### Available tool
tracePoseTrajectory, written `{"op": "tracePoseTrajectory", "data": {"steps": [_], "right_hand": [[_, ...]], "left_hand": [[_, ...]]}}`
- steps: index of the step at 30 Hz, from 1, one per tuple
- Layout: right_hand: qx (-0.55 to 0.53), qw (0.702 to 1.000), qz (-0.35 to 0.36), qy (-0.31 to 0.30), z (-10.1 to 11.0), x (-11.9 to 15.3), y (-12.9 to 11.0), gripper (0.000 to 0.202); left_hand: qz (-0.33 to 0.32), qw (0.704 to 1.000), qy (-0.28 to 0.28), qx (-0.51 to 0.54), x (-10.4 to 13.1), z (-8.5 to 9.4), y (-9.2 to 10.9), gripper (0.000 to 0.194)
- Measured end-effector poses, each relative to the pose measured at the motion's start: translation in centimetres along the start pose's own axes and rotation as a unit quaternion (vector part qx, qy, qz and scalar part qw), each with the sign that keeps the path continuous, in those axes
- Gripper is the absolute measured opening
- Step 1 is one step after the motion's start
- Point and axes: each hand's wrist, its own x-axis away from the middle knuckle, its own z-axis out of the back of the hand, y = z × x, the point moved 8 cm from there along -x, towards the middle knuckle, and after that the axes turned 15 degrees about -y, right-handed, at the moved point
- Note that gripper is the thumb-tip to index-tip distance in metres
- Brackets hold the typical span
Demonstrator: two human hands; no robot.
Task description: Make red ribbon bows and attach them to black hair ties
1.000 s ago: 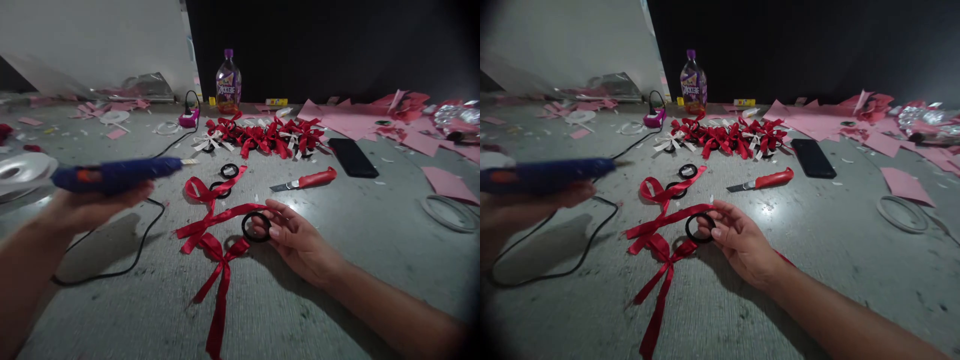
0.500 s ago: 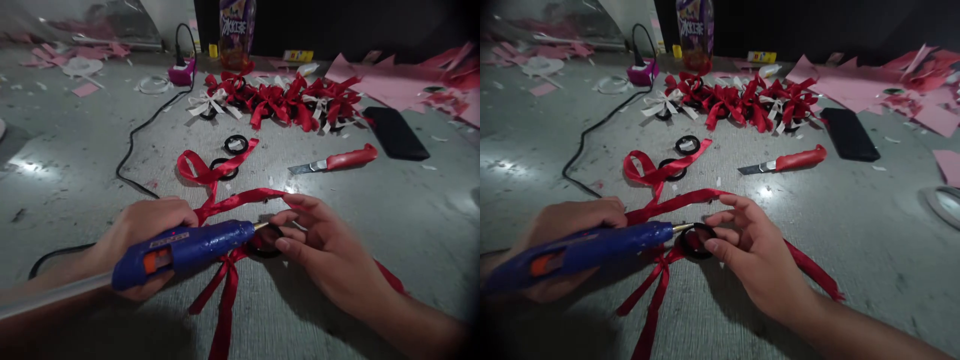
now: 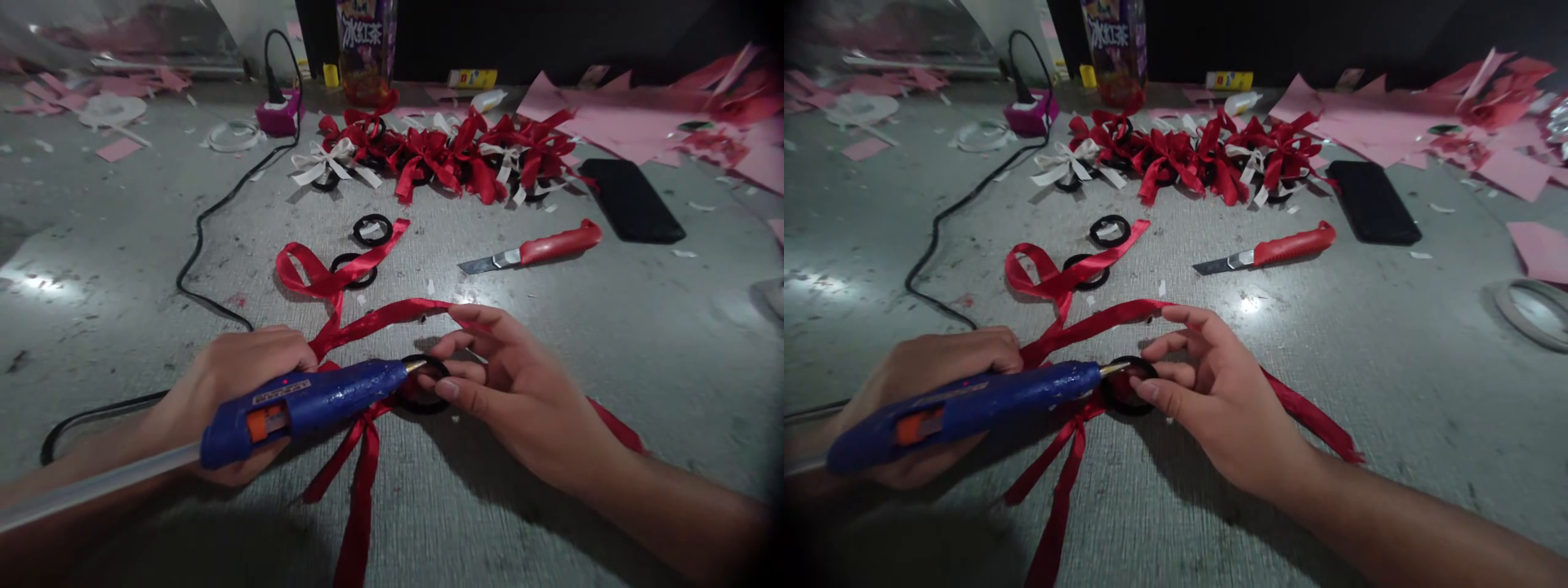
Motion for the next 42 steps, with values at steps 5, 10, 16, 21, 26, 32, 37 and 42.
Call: {"op": "tracePoseTrajectory", "data": {"steps": [5,10,16,21,26,32,37,42], "right_hand": [[0.001,1.0,-0.003,-0.003,-0.15,0.1,-0.08,0.054],[0.004,1.0,-0.01,-0.005,-0.24,0.15,-0.17,0.055],[0.017,1.0,-0.016,0.001,-0.22,-0.01,-0.29,0.058],[0.014,1.0,-0.01,0.0,-0.24,0.07,-0.36,0.056],[0.017,1.0,-0.009,0.003,-0.18,0.18,-0.28,0.056],[0.014,1.0,-0.004,0.006,-0.09,0.18,-0.21,0.055],[0.025,1.0,0.001,0.013,0.12,0.22,-0.28,0.055],[0.036,0.999,0.001,0.019,0.26,0.3,-0.34,0.055]], "left_hand": [[0.008,1.0,-0.005,-0.001,0.0,0.04,-0.11,0.008],[-0.003,1.0,-0.008,-0.003,-0.13,0.05,0.11,0.006],[0.008,1.0,-0.007,-0.013,-0.09,-0.05,-0.04,0.006],[0.009,1.0,-0.012,-0.017,-0.05,-0.1,-0.08,0.008],[0.015,1.0,-0.015,-0.017,0.01,0.0,-0.16,0.008],[0.012,1.0,-0.02,-0.012,-0.06,0.0,-0.19,0.009],[0.008,1.0,-0.018,-0.02,-0.06,0.07,-0.15,0.01],[0.01,1.0,-0.022,-0.012,-0.02,0.08,-0.2,0.008]]}}
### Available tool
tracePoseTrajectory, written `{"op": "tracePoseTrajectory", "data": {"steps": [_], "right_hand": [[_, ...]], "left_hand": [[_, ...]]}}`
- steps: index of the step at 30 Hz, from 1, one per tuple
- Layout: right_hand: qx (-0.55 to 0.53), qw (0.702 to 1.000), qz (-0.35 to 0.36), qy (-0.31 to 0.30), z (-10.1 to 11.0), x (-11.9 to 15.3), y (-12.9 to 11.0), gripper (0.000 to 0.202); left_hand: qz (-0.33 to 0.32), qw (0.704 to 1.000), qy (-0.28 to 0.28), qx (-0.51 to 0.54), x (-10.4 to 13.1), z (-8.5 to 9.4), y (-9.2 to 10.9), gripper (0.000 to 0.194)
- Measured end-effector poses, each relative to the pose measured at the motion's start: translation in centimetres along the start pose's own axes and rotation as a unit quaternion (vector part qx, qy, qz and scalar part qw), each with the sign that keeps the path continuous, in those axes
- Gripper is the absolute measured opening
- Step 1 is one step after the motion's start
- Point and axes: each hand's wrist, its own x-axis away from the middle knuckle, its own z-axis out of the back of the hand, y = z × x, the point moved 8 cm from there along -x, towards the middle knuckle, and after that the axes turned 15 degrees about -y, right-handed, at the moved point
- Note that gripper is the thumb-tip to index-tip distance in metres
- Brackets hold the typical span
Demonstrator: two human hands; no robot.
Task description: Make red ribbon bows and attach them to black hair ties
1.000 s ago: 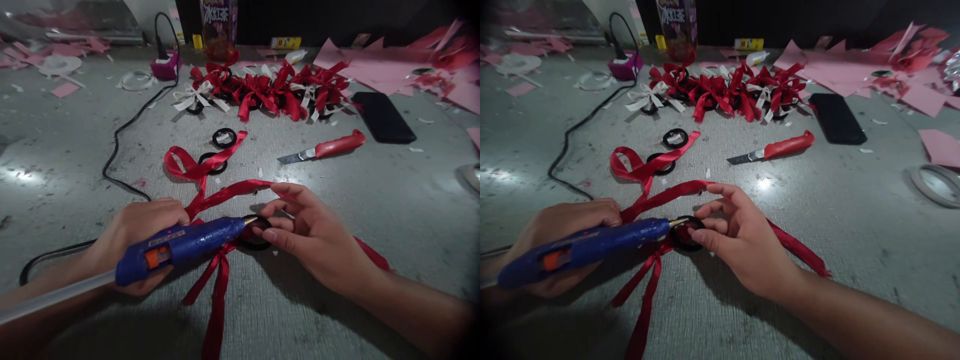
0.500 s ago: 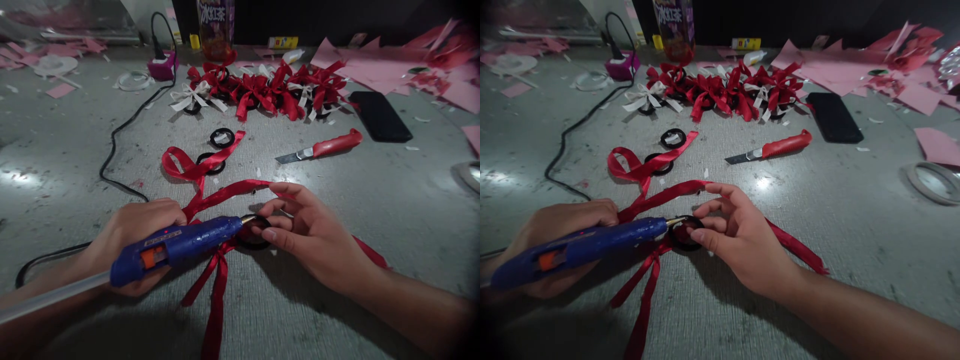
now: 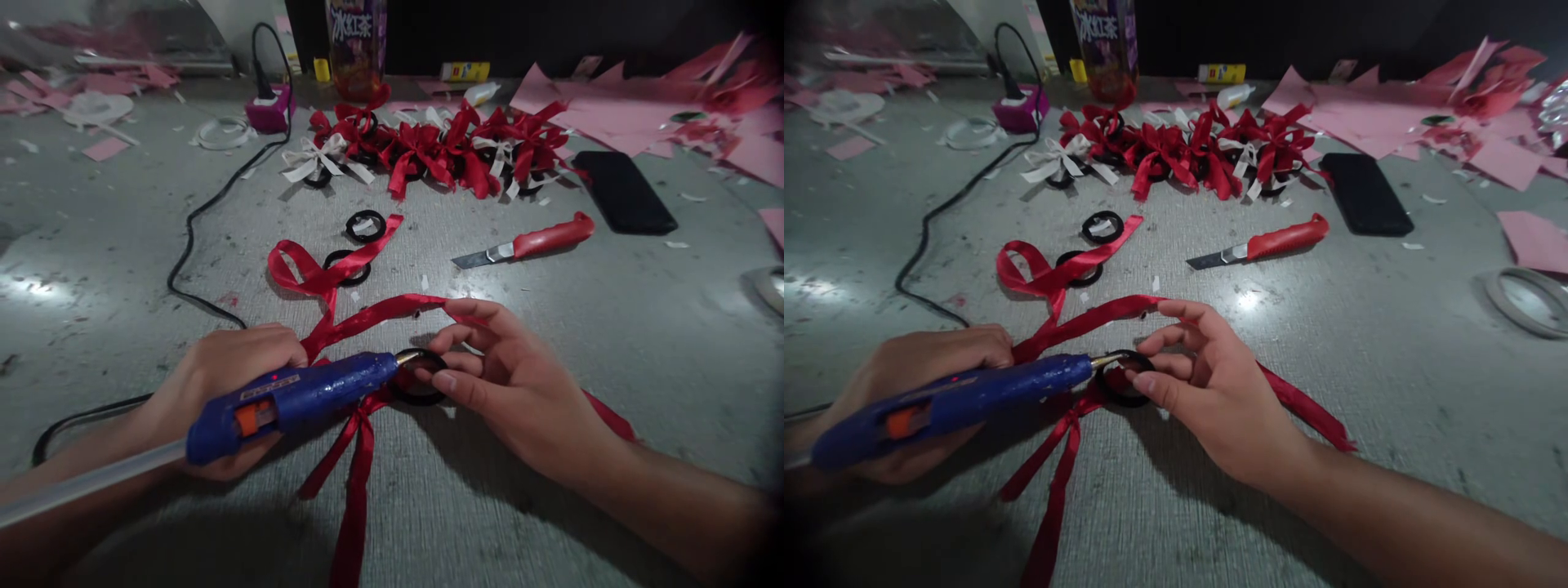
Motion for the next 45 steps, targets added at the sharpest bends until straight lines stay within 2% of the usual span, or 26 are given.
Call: {"op": "tracePoseTrajectory", "data": {"steps": [22,32,45], "right_hand": [[0.029,0.999,0.024,0.02,0.1,0.3,-0.5,0.047],[0.075,0.996,0.042,0.031,0.1,0.4,-1.0,0.045],[0.038,0.996,0.06,0.052,0.6,0.5,-0.8,0.043]], "left_hand": [[-0.012,1.0,0.016,0.003,0.0,0.1,0.1,0.006],[0.012,1.0,0.014,0.002,0.1,0.1,0.1,0.006],[0.008,1.0,0.029,-0.006,0.2,0.3,0.2,0.004]]}}
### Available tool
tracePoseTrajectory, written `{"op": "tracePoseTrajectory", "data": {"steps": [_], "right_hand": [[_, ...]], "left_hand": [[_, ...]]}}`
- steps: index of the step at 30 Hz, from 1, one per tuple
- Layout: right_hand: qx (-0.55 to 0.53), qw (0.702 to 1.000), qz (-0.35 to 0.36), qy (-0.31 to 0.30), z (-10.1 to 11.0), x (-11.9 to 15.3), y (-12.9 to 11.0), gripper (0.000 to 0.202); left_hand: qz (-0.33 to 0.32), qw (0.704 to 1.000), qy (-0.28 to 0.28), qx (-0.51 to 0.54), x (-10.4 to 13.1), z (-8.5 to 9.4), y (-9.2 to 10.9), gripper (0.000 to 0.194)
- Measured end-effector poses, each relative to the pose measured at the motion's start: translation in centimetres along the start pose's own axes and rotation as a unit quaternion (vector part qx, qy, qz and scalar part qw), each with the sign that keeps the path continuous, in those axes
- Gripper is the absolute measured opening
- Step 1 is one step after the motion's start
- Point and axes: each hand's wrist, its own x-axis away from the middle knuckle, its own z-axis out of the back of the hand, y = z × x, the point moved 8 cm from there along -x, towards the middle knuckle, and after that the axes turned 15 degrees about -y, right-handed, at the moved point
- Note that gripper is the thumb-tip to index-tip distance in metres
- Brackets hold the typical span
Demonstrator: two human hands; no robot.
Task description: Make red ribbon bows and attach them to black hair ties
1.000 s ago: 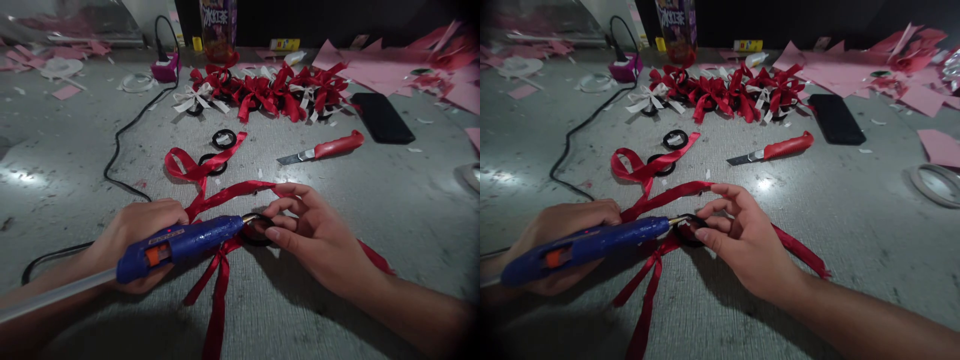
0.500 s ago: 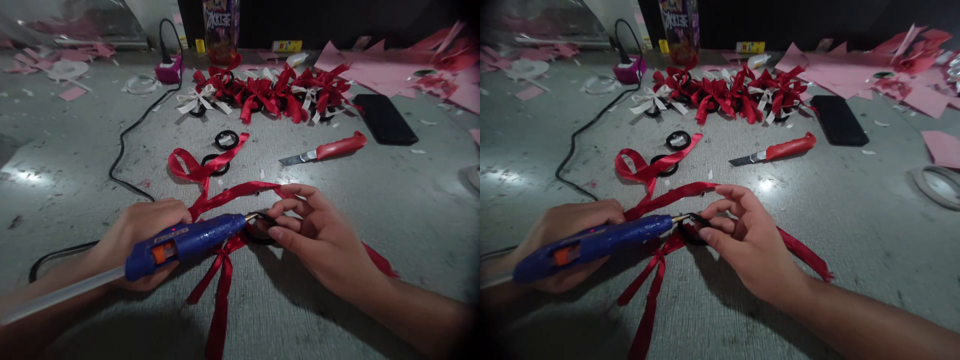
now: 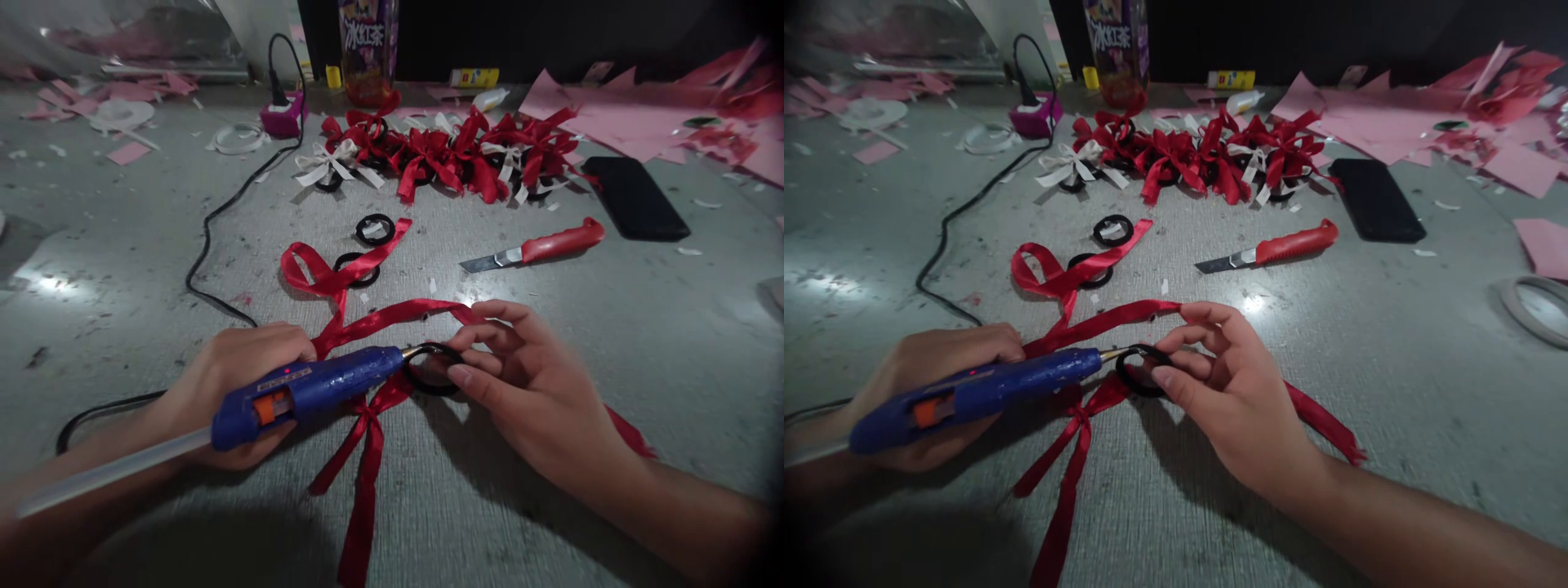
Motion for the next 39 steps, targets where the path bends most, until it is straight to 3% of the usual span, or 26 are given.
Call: {"op": "tracePoseTrajectory", "data": {"steps": [7,12,16,23,39], "right_hand": [[-0.042,0.999,0.02,-0.006,0.1,-0.1,0.4,0.044],[-0.056,0.998,0.023,-0.01,0.1,-0.2,0.5,0.043],[-0.057,0.998,0.025,-0.011,0.2,-0.1,0.5,0.043],[-0.018,1.0,0.003,-0.006,0.0,-0.1,0.4,0.046],[0.035,0.999,0.025,-0.013,-0.4,0.1,-0.5,0.043]], "left_hand": [[0.035,0.999,0.026,0.024,0.5,0.5,-0.9,0.007],[-0.041,0.997,0.041,0.045,1.0,1.1,-0.7,0.021],[-0.056,0.997,0.038,0.047,0.9,1.2,-0.7,0.027],[-0.045,0.998,0.017,0.027,0.5,0.5,-0.3,0.023],[-0.034,0.998,0.002,0.044,0.1,0.1,-0.1,0.021]]}}
